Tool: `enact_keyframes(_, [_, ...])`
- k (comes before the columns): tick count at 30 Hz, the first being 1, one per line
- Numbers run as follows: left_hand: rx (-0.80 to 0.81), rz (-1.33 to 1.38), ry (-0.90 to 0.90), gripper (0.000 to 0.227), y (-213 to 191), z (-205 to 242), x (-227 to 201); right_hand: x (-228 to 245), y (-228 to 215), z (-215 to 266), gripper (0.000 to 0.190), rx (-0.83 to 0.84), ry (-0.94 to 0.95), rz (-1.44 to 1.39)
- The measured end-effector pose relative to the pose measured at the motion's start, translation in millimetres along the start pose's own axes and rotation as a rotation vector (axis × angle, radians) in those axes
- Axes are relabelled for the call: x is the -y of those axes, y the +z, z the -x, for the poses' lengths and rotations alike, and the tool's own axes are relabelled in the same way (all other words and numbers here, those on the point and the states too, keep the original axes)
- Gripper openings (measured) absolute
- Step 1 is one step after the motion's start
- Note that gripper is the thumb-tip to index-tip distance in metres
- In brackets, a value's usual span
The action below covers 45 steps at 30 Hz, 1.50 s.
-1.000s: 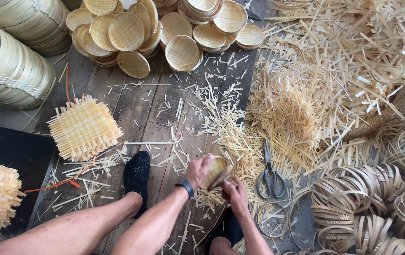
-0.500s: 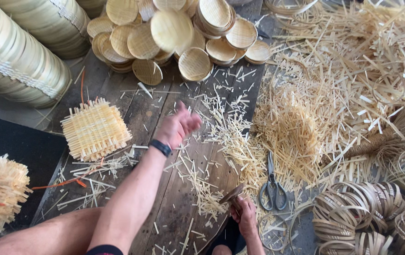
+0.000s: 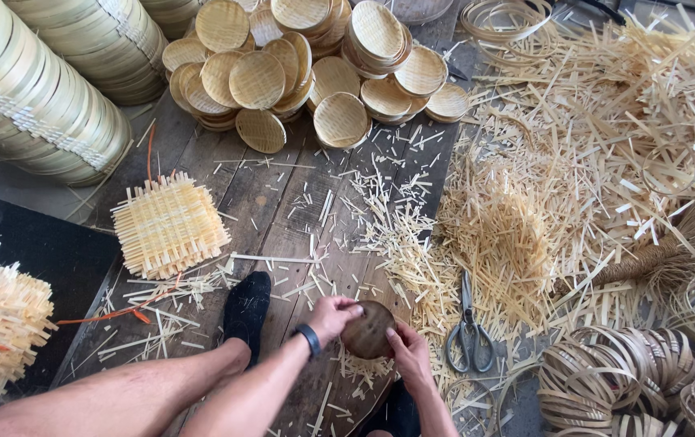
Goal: The person assembles small bamboo baskets by hand and using scissors, trimming excess strips and fitting components together while sitting on a workshop floor.
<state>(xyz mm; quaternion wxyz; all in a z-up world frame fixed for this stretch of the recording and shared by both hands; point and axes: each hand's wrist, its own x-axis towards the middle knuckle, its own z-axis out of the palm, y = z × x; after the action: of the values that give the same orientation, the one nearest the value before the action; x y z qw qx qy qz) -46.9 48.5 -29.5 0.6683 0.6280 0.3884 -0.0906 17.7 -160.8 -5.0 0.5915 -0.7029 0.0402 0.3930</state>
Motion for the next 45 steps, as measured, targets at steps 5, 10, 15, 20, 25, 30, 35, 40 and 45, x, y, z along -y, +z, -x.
enact_keyframes(5, [-0.476, -0.826, 0.65, 0.054, -142.6, -34.4, -58.4, -11.9, 10.7, -6.3, 0.039, -0.059, 0.101, -0.49])
enact_keyframes(10, [-0.588, -1.415, 0.006, 0.096, -290.1, -25.8, -72.2, -12.7, 17.5, -5.7, 0.04, -0.04, 0.06, -0.596])
enact_keyframes(15, [-0.474, -1.356, -0.194, 0.07, -333.4, -15.5, -43.6, -27.5, 6.0, -8.4, 0.036, -0.059, 0.134, -0.429])
enact_keyframes(20, [-0.344, -1.323, -0.21, 0.053, -356.6, -24.6, -41.8, -58.2, -6.9, -5.3, 0.034, -0.061, 0.072, -0.626])
enact_keyframes(25, [-0.404, -1.258, -0.122, 0.032, -337.2, -31.9, -56.4, -67.1, -10.6, -10.2, 0.033, -0.073, 0.08, -0.649])
enact_keyframes(30, [-0.415, -1.088, -0.062, 0.027, -307.6, -31.5, -54.2, -63.3, -10.6, -9.0, 0.033, -0.025, 0.06, -0.617])
enact_keyframes(35, [-0.567, -0.746, -0.05, 0.025, -307.0, -22.0, -66.3, -66.8, -16.5, -3.1, 0.032, -0.005, 0.042, -0.608])
enact_keyframes(40, [-1.156, -0.775, 0.435, 0.009, -306.2, -1.2, -130.9, -67.1, -13.7, -11.9, 0.034, -0.002, 0.034, -0.601])
enact_keyframes(45, [-0.852, -0.882, 0.751, 0.013, -208.1, 31.7, -171.6, -56.6, -18.5, -2.5, 0.042, -0.248, -0.146, -0.344])
